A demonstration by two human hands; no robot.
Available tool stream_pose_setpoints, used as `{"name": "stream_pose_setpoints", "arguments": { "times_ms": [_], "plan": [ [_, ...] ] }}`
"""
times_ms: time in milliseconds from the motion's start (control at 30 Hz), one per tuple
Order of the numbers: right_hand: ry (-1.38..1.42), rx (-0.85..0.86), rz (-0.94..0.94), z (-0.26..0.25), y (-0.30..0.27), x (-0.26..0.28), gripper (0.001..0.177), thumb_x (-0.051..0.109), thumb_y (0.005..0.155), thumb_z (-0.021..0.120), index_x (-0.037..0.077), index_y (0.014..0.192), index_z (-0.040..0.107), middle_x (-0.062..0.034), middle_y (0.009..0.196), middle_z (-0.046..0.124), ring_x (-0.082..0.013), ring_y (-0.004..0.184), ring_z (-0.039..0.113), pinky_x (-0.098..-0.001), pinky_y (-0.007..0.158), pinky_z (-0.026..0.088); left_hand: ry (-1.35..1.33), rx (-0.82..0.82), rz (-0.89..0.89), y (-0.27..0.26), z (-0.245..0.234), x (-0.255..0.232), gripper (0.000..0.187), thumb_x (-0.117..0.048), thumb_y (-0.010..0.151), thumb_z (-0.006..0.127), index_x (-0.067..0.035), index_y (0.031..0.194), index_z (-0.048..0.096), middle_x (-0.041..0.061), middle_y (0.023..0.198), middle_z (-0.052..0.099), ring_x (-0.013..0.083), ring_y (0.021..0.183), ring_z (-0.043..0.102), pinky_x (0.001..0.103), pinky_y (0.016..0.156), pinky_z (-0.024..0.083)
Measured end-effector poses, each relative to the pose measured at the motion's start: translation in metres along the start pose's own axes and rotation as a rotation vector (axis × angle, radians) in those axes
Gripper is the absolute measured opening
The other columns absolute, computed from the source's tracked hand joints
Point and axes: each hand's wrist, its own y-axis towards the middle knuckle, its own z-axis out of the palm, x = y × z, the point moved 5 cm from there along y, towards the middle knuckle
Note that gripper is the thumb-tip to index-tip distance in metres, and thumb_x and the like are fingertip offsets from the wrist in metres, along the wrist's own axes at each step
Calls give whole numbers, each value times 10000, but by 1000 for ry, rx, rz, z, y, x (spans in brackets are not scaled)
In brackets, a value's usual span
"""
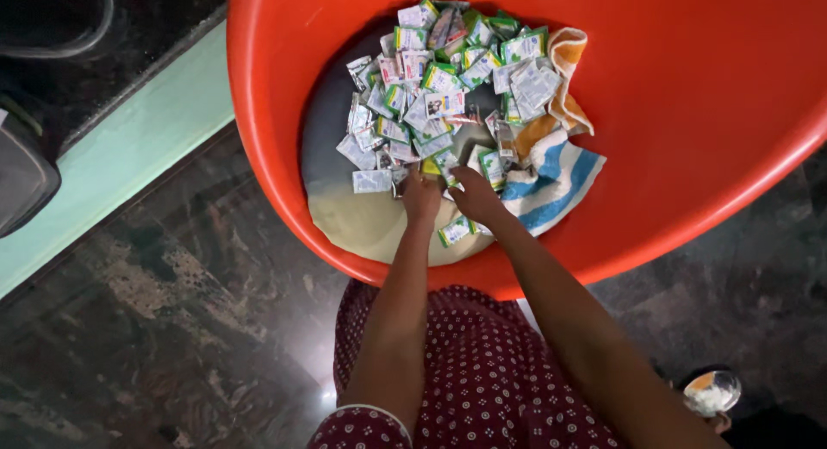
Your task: The person transfers various toiletries from a red basin to a wall shelf lined with newspaper. They place bottles, boxes, and small packets one by one onto the shelf, arranging them in rows.
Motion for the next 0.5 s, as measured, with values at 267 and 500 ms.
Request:
{"name": "stream_pose_setpoints", "arguments": {
  "times_ms": [267, 500],
  "plan": [
    [-147, -268, 220, -21, -12, -51, 634, -28, 820, 599, -61, 1438, 463, -347, 1481, 462, -516, 1366, 450, -513, 1179, 394, 110, 143, -94, -30, 12, 10, 208, -203, 946, 604, -73, 1061, 719, 204, 1079, 753, 390, 1046, 721, 479, 931, 560],
    [-157, -157, 224, -28, -1, -68, 582, 56, 779, 668, 29, 1346, 540, -293, 1317, 561, -494, 1260, 495, -521, 1086, 433, 4, 243, -25, -35, 34, -1, 457, -249, 700, 843, -25, 1066, 683, 219, 1021, 741, 412, 952, 699, 493, 855, 544]
  ]
}}
